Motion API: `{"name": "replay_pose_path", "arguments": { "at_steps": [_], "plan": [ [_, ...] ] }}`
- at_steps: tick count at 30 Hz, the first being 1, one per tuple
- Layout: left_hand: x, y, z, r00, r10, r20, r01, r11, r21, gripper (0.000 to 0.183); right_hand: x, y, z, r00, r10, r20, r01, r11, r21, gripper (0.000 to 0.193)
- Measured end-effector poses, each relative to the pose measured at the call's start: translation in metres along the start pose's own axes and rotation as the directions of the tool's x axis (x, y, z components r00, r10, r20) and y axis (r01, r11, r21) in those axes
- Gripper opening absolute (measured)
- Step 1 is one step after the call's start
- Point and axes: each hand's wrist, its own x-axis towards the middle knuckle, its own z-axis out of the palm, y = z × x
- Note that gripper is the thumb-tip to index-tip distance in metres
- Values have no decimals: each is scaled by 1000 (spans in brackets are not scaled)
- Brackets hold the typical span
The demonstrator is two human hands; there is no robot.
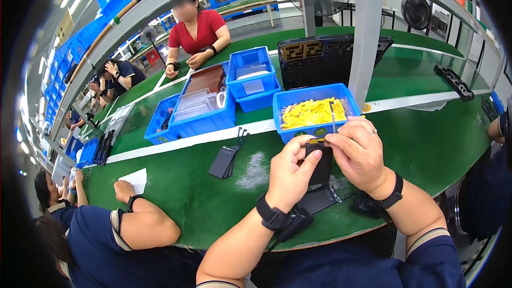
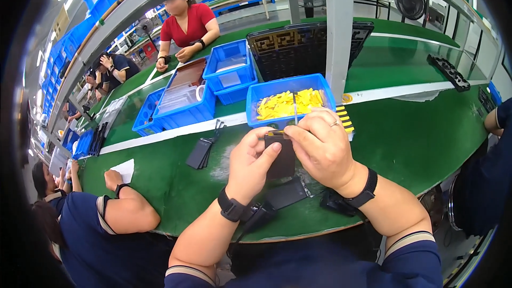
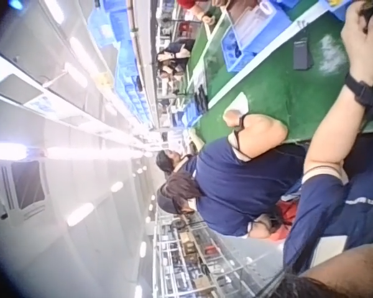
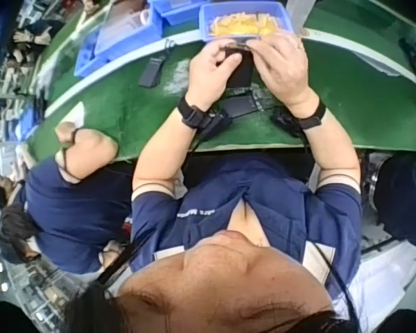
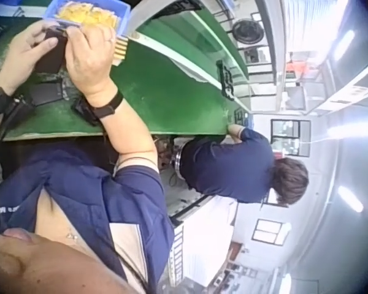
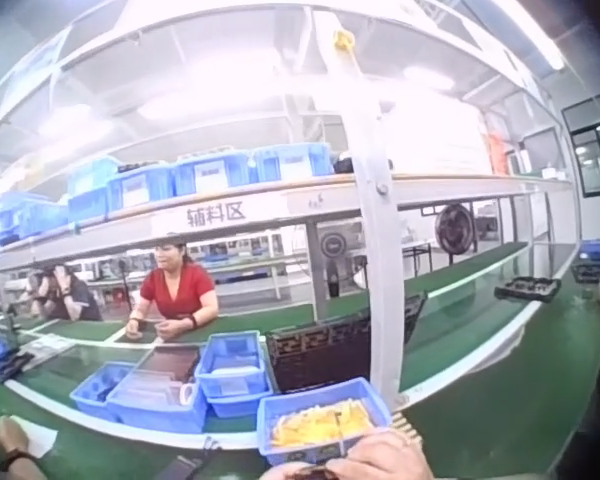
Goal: Assembling small electronic components by applying yellow tape and organizing parts into bins on an assembly line.
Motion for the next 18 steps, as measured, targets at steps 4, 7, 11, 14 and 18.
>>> {"name": "replay_pose_path", "arguments": {
  "at_steps": [4, 7, 11, 14, 18],
  "plan": [
    [-3, -1, 4, 1000, 19, -3, -19, 999, 38, 24, -1, -3, -3, 1000, -5, 27, 4, 999, 46, 25],
    [-6, 0, 6, 1000, 11, -9, -11, 1000, 15, 24, -4, -2, -2, 1000, -26, 16, 25, 999, 43, 27],
    [-7, -3, 4, 1000, 3, -11, -3, 1000, -21, 24, -2, -2, -5, 998, -53, 17, 53, 998, 21, 28],
    [-7, -3, 5, 1000, 19, 2, -19, 1000, 11, 23, -4, -2, -3, 999, -54, 3, 54, 998, 13, 29],
    [-8, -3, 7, 999, 39, 4, -39, 999, -9, 23, -5, -2, -2, 999, -38, 0, 38, 999, 29, 28]
  ]
}}
